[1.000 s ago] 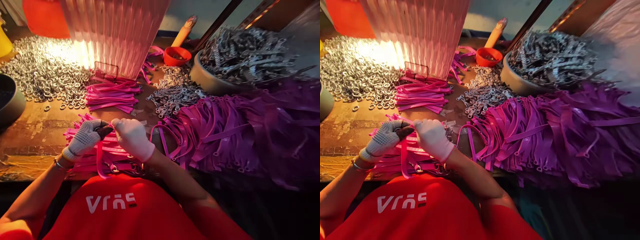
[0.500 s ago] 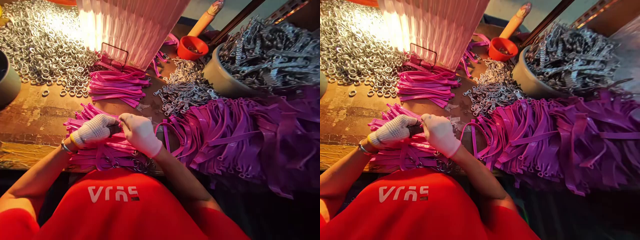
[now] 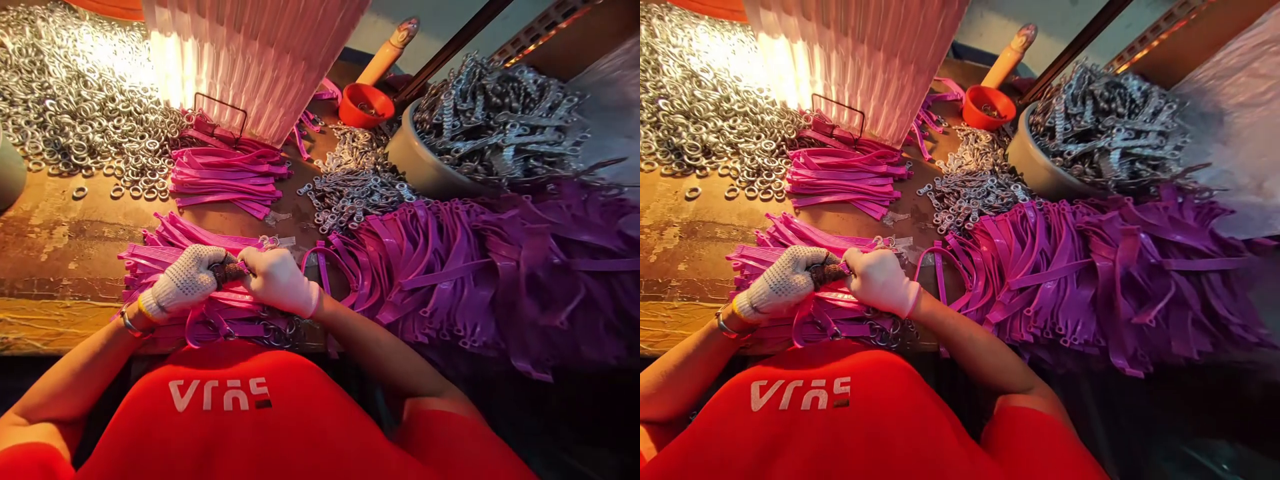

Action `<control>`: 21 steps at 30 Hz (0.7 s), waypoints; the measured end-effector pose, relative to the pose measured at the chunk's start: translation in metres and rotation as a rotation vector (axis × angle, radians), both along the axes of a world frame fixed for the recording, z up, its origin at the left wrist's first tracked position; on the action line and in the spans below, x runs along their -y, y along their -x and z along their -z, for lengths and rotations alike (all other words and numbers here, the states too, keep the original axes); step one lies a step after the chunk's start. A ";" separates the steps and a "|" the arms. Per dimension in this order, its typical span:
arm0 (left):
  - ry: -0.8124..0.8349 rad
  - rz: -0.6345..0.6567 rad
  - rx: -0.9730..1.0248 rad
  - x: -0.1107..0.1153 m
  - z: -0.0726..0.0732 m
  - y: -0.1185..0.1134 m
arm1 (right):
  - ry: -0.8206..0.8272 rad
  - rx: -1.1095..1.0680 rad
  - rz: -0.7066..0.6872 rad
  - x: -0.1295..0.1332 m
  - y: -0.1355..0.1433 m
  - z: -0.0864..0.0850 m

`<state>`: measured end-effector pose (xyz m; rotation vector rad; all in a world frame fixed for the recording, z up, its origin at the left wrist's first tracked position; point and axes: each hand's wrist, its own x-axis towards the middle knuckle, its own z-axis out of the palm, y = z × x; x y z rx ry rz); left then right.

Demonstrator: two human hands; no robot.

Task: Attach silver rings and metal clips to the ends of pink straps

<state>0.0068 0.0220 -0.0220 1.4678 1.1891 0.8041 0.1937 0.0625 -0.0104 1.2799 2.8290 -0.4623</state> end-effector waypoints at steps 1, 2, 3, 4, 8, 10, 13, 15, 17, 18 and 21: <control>-0.021 -0.001 -0.013 0.001 -0.001 -0.001 | 0.023 -0.058 -0.004 0.000 -0.003 -0.001; -0.040 -0.012 -0.036 0.002 -0.001 -0.002 | 0.042 -0.099 -0.007 0.000 -0.005 -0.003; -0.055 -0.030 -0.065 0.003 -0.002 -0.002 | 0.054 -0.116 -0.011 -0.001 -0.006 -0.005; -0.063 -0.052 -0.093 0.004 -0.002 -0.003 | 0.055 -0.104 -0.012 -0.001 -0.007 -0.008; -0.026 -0.078 -0.118 0.006 -0.002 -0.006 | -0.011 0.075 -0.012 0.003 -0.006 -0.014; 0.017 -0.077 -0.074 0.006 -0.001 -0.007 | -0.070 0.145 -0.049 0.005 -0.005 -0.011; 0.059 -0.071 0.002 0.005 0.002 -0.010 | -0.146 0.191 -0.139 0.007 -0.005 -0.003; 0.078 -0.045 0.010 0.001 0.001 -0.010 | -0.148 0.217 -0.181 0.006 -0.004 -0.001; 0.115 0.042 0.014 -0.005 -0.004 -0.003 | -0.131 0.244 -0.206 0.003 -0.005 -0.005; 0.147 0.102 0.028 -0.009 -0.009 0.003 | -0.126 0.251 -0.210 0.002 -0.006 -0.008; 0.325 -0.021 0.302 -0.022 -0.029 0.033 | -0.131 0.263 -0.156 0.003 -0.015 -0.024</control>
